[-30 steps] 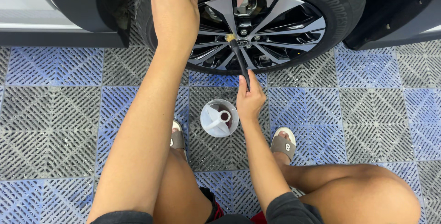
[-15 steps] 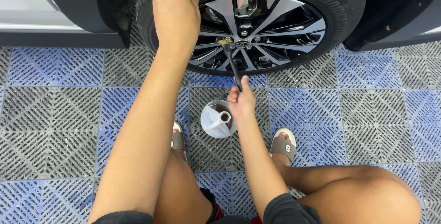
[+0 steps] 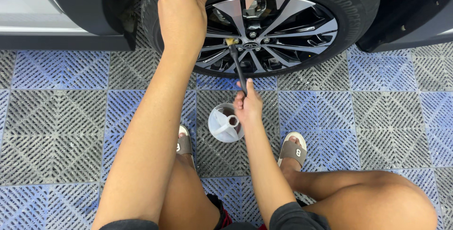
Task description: The person sits on the floor and uses a small brush to clean the spokes and center of a car wheel. They repeatedly dip the brush into a bucket of cleaning solution and scrub the wheel surface.
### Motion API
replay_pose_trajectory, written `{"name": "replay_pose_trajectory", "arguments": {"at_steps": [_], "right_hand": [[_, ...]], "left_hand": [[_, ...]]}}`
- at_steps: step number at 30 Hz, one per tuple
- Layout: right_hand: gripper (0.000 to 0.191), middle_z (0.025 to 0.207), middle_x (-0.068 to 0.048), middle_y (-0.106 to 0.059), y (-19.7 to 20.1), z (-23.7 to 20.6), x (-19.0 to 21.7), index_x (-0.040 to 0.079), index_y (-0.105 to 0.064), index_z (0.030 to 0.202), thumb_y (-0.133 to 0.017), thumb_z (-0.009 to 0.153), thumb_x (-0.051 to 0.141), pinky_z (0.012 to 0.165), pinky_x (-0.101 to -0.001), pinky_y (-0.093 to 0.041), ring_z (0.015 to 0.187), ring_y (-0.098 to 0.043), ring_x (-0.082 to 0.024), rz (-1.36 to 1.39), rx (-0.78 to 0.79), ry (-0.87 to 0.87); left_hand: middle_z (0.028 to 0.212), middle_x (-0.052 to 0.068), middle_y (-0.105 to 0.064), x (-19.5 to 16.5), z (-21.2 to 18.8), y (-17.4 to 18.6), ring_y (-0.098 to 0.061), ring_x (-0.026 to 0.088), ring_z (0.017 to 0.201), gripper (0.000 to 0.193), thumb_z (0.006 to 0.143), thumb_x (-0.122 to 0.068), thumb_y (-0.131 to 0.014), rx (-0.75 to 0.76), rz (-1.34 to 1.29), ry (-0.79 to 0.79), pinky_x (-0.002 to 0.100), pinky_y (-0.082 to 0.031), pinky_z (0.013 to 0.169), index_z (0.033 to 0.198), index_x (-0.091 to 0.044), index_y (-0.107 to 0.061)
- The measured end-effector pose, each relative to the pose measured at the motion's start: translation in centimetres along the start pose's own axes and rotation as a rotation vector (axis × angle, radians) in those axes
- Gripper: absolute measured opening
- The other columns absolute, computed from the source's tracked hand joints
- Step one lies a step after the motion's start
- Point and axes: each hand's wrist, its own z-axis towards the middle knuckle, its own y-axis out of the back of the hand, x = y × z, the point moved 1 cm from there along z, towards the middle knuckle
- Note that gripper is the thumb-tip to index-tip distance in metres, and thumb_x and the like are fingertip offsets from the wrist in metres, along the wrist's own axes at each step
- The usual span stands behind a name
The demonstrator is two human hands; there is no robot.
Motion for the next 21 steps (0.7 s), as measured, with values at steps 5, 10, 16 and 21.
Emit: {"name": "replay_pose_trajectory", "arguments": {"at_steps": [5,10,16,21], "right_hand": [[0.031,0.073,-0.011,-0.071,-0.6,-3.6,2.8,0.003,-0.072,0.117,-0.071,0.098,0.027,0.051,-0.028,-0.049,0.056,-0.064,-0.019,-0.967,-0.232,0.708],[0.032,0.101,-0.018,-0.074,-1.5,-5.9,3.4,0.0,-0.069,0.123,-0.07,0.101,0.024,0.067,-0.0367,-0.056,0.081,-0.073,-0.03,-1.217,-0.251,1.161],[0.031,0.102,-0.02,-0.074,-2.2,-4.9,3.2,0.001,-0.07,0.12,-0.074,0.1,0.025,0.074,-0.0421,-0.057,0.086,-0.072,-0.037,-1.315,-0.268,1.351],[0.025,0.071,-0.01,-0.064,-0.5,-2.2,2.1,0.005,-0.071,0.11,-0.073,0.104,0.029,0.049,-0.0297,-0.041,0.055,-0.057,-0.017,-0.881,-0.163,0.615]], "left_hand": [[0.125,0.013,-0.066,-0.3,0.1,0.1,-0.064,0.038,0.113,0.042,0.083,0.001,-0.083,-0.002,-0.003,0.0,0.044,-0.059,0.089,0.123,-0.008,-0.074],[0.126,0.015,-0.066,-0.8,0.3,0.2,-0.064,0.039,0.116,0.044,0.081,0.0,-0.083,-0.025,0.019,0.006,0.045,-0.057,0.092,0.123,-0.007,-0.073],[0.138,0.021,-0.062,-0.6,0.4,-0.1,-0.059,0.041,0.126,0.063,0.076,-0.002,-0.082,0.015,0.047,0.021,0.044,-0.051,0.105,0.136,-0.011,-0.065],[0.146,0.02,-0.059,-0.2,0.2,-1.9,-0.058,0.037,0.136,0.066,0.08,-0.001,-0.076,-0.024,0.109,0.039,0.041,-0.05,0.115,0.143,-0.015,-0.06]]}}
